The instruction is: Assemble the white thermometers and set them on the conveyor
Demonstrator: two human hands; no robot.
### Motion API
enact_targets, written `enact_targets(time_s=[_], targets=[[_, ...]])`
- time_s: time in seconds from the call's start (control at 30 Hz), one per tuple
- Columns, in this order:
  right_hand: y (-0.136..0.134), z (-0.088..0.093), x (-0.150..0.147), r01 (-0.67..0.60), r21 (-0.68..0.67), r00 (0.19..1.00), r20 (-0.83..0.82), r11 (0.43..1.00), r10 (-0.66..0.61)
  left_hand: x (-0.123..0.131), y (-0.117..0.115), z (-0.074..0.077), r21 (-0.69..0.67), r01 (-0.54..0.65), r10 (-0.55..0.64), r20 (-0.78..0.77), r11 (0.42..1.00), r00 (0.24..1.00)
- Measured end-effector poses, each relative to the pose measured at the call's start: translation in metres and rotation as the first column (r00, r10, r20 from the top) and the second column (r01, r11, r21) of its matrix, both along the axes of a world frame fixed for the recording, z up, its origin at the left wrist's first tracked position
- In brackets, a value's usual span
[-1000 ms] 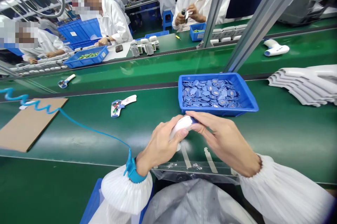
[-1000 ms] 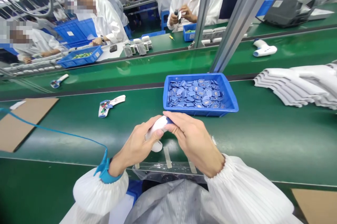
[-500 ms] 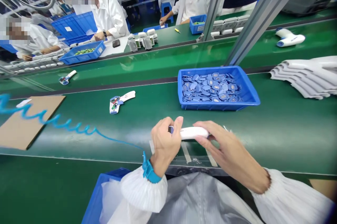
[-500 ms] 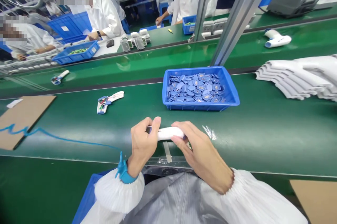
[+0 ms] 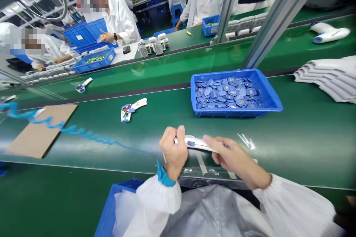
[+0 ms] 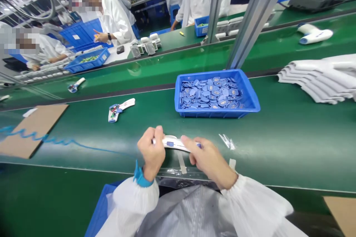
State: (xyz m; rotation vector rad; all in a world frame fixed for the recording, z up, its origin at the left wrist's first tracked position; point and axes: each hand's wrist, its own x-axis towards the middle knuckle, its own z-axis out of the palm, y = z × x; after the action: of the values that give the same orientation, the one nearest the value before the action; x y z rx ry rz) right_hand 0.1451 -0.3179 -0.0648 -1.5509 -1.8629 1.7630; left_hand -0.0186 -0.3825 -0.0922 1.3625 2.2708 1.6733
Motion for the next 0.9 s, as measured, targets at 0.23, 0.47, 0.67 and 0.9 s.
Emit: enact_targets(time_s=[0.23,0.47,0.67,0.9], targets=[[-0.015,-0.009,-0.008,-0.375,0.718,0.913,0.174,0.586,0.37,-0.011,0.042,-0.004,-0.087,-0.06,0.062,0.022,0.994,0.998],[-0.017,-0.033,-0.012,-0.246,0.934,0.938,0.164,0.257,0.304,-0.013,0.048,0.003,-0.16,0.015,-0.033,-0.109,0.987,0.994],[-0.022,-0.024,-0.018,-0.327,0.817,0.934,0.203,0.474,0.294,-0.02,0.041,0.0,-0.155,-0.049,0.034,-0.093,0.987,0.995],[-0.044,-0.03,-0.044,-0.347,0.865,0.937,0.301,0.362,0.179,-0.032,0.035,0.003,-0.214,-0.019,0.01,-0.044,0.977,0.999]])
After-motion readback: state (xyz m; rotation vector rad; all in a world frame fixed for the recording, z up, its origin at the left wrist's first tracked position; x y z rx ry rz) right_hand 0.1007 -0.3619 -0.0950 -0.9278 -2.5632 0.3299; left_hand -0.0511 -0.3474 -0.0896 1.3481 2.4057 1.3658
